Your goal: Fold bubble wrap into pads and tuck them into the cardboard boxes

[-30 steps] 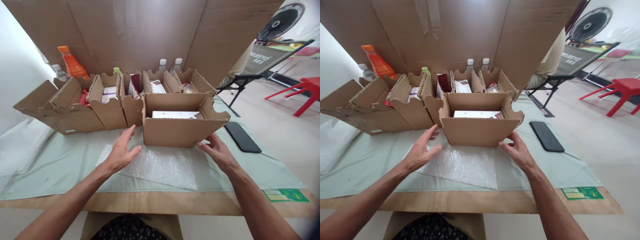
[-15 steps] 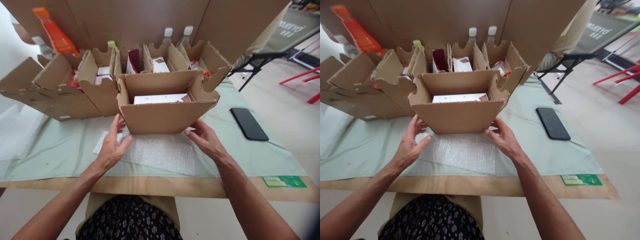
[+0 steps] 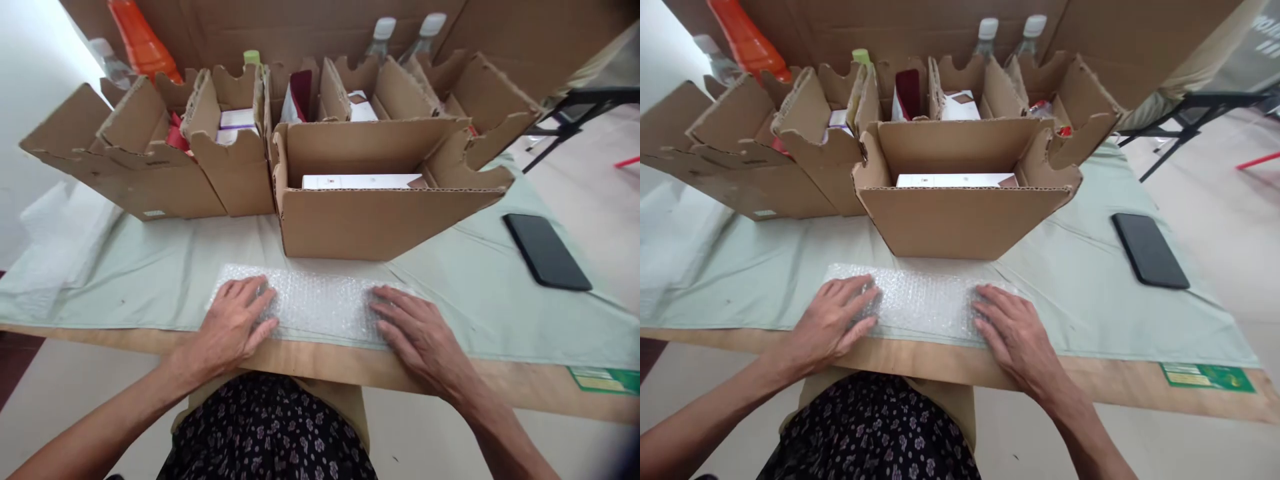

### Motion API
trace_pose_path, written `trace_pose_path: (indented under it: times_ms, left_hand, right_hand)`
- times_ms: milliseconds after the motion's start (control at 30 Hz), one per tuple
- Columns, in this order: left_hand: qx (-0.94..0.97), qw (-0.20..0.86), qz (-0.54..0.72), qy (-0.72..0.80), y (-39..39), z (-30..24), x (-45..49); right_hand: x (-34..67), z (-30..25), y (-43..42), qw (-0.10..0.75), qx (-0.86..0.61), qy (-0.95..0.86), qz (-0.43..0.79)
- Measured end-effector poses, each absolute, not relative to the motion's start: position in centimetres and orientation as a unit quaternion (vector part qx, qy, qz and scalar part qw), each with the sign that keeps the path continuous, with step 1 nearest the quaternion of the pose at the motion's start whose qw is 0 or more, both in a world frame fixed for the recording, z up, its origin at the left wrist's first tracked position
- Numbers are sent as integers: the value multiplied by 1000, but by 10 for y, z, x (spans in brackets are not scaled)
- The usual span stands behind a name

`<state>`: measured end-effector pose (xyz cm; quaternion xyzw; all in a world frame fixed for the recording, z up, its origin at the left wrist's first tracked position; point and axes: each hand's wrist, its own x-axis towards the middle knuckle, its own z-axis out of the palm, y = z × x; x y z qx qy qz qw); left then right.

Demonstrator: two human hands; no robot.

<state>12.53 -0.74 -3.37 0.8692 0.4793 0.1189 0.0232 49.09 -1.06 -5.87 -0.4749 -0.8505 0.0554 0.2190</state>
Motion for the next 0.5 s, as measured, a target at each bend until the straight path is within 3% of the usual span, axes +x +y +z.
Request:
trace_pose_path:
  times_ms: [167, 300, 500]
  left_hand:
    - [809, -18, 129, 573, 19, -33, 82]
    - [805, 29, 105, 584, 42, -44, 69]
    - [808, 59, 102, 578, 39, -37, 77]
  right_hand:
    - [515, -59, 1, 218, -589, -778, 22]
    - [519, -66, 14, 177, -633, -752, 50]
    - [513, -64, 8, 235, -621, -742, 93]
